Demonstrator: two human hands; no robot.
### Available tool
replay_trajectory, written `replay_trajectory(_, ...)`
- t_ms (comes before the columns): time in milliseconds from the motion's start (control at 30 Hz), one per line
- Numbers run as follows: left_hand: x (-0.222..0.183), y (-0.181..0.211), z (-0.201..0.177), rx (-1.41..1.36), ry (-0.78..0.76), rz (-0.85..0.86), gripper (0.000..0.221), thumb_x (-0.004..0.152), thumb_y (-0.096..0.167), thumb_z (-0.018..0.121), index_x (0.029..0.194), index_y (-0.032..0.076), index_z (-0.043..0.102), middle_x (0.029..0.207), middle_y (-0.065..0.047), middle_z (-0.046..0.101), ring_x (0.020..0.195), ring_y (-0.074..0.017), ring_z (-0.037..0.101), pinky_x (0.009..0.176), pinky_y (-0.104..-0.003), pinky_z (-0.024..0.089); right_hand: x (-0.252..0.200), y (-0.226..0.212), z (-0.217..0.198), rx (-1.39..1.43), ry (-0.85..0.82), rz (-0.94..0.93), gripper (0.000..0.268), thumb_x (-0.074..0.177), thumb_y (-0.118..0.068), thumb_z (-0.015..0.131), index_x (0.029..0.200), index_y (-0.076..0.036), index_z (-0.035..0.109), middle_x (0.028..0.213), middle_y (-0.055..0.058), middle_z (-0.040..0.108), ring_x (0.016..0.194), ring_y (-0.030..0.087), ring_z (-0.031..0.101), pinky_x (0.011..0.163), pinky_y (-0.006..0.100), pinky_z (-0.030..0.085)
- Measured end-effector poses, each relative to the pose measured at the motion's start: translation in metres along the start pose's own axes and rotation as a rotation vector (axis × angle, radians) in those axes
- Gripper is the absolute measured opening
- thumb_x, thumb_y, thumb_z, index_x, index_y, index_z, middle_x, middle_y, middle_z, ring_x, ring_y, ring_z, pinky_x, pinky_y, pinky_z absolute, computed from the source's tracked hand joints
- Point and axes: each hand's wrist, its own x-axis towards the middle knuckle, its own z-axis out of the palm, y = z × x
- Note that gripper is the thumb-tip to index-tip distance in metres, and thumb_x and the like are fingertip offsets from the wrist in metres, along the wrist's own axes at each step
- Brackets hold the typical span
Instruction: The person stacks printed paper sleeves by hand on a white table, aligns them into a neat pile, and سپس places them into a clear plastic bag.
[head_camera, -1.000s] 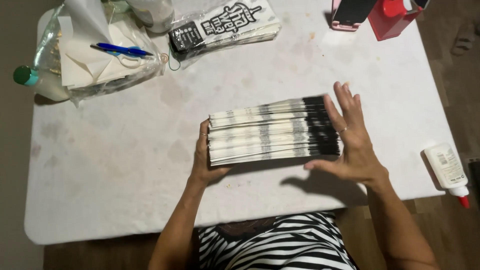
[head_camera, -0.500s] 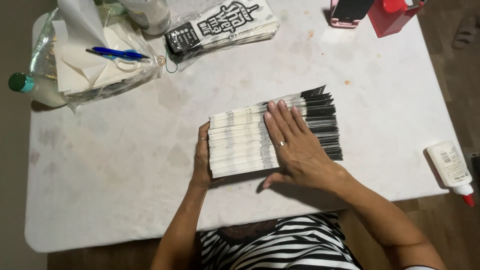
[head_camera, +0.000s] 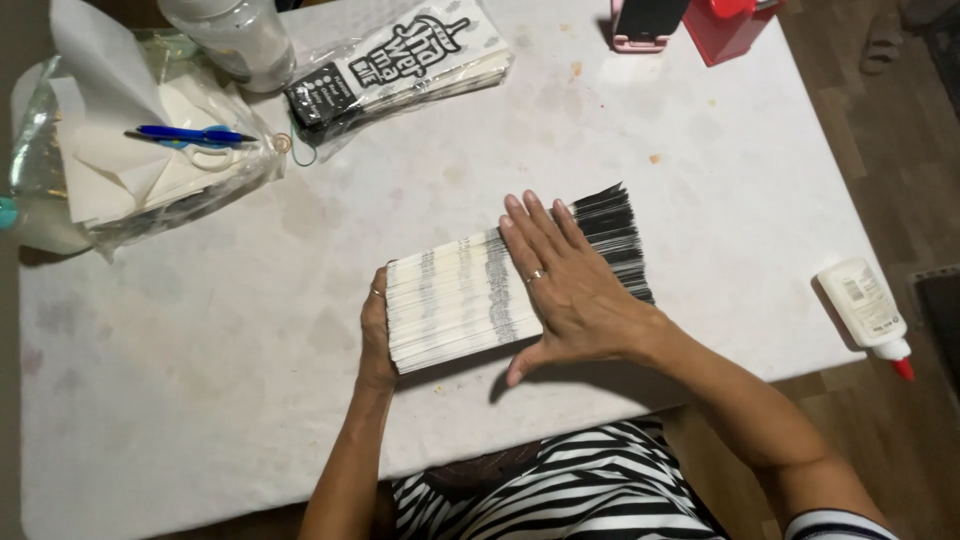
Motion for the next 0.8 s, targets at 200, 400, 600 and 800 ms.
replay_trajectory(200,-0.003,-0.002,0.0,0.034,-0.006,0.02,0.029,0.101,0.015,0.051,0.129,0.008,0.056,0.101,0.003,0.056,0.088,-0.0083,0.049,0.081,-0.025,0.045,-0.003,0.04,-0.027,0.065,-0.044,0.184,0.142,0.063,-0.099,0.033,0.161,-0.001,0.001,0.168,0.029,0.01,0.159,0.041,0.009,0.128,0.055,-0.004)
replay_trajectory(400,-0.002,0.023,0.01,0.189,-0.077,0.238,0.073,0.079,0.029,0.082,0.138,0.002,0.047,0.109,0.0,0.058,0.094,-0.0108,0.056,0.086,-0.026,0.049,-0.038,0.047,-0.032,0.023,-0.123,0.192,0.154,0.051,-0.1,0.059,0.158,0.004,0.021,0.146,0.031,0.042,0.136,0.049,0.04,0.123,0.066,0.014)
replay_trajectory(600,0.005,0.011,0.015,0.348,-0.012,0.405,0.084,0.067,0.047,0.09,0.13,0.005,0.053,0.103,-0.012,0.062,0.097,-0.0197,0.06,0.095,-0.042,0.049,-0.051,0.051,0.01,-0.098,-0.037,0.237,0.142,0.063,-0.083,0.076,0.165,-0.005,0.013,0.133,0.018,0.048,0.138,0.037,0.041,0.126,0.058,0.012)
replay_trajectory(800,0.009,0.005,0.012,0.403,-0.052,0.431,0.1,0.061,0.062,0.089,0.133,0.004,0.051,0.105,-0.013,0.063,0.097,-0.0221,0.062,0.095,-0.044,0.05,-0.048,0.041,-0.011,0.022,-0.08,0.233,0.145,0.066,-0.087,0.07,0.165,-0.005,0.002,0.17,0.024,0.004,0.154,0.046,-0.007,0.123,0.059,-0.004)
